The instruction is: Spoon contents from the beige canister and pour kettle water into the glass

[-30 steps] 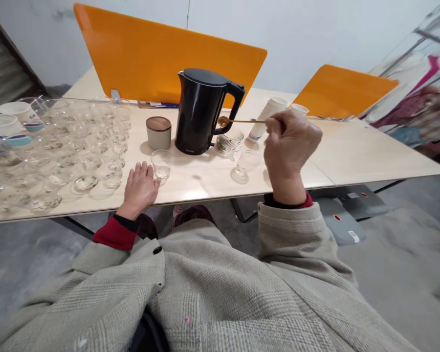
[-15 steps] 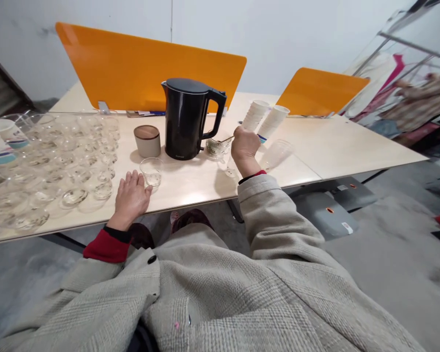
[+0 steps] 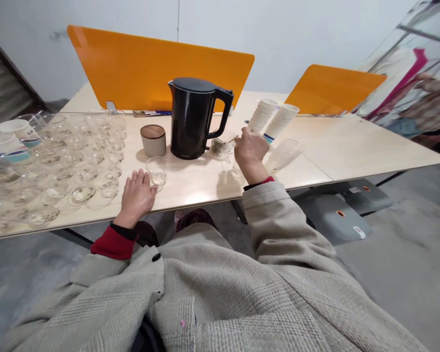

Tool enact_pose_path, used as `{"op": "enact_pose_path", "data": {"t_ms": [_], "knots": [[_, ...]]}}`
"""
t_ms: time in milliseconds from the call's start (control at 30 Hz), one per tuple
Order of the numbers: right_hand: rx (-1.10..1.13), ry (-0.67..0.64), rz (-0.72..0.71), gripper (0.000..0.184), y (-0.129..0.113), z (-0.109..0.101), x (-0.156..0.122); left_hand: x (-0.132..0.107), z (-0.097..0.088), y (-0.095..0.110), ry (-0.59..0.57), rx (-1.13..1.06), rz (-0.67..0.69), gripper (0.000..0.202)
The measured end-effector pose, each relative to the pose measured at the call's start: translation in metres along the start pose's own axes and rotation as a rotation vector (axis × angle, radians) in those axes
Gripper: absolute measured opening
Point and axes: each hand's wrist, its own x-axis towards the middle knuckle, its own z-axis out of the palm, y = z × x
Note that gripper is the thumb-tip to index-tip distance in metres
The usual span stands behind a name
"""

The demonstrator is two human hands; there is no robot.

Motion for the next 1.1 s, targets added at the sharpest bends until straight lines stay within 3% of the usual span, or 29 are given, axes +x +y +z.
{"op": "enact_pose_path", "data": {"t_ms": [100, 167, 267, 400, 600, 1100], "knots": [[0.137, 0.106, -0.111, 0.043, -0.006, -0.005, -0.036, 0.0, 0.001, 0.0, -0.011, 0.005, -0.001, 0.066], [0.277, 0.079, -0.217, 0.043, -0.017, 0.004, -0.063, 0.001, 0.0, 0.0, -0.021, 0.011, -0.007, 0.066], [0.429, -0.088, -0.349, 0.049, -0.043, 0.031, -0.101, 0.002, -0.002, 0.002, -0.047, 0.011, -0.02, 0.067], [0.377, -0.346, -0.423, 0.066, -0.078, 0.06, -0.129, 0.002, -0.005, 0.003, -0.072, 0.001, -0.023, 0.067], [0.264, -0.511, -0.531, 0.082, -0.093, 0.07, -0.128, 0.001, -0.009, 0.004, -0.071, 0.01, -0.033, 0.066], [0.196, -0.703, -0.665, 0.09, -0.095, 0.061, -0.116, -0.001, -0.023, 0.015, -0.152, 0.096, -0.059, 0.066]]}}
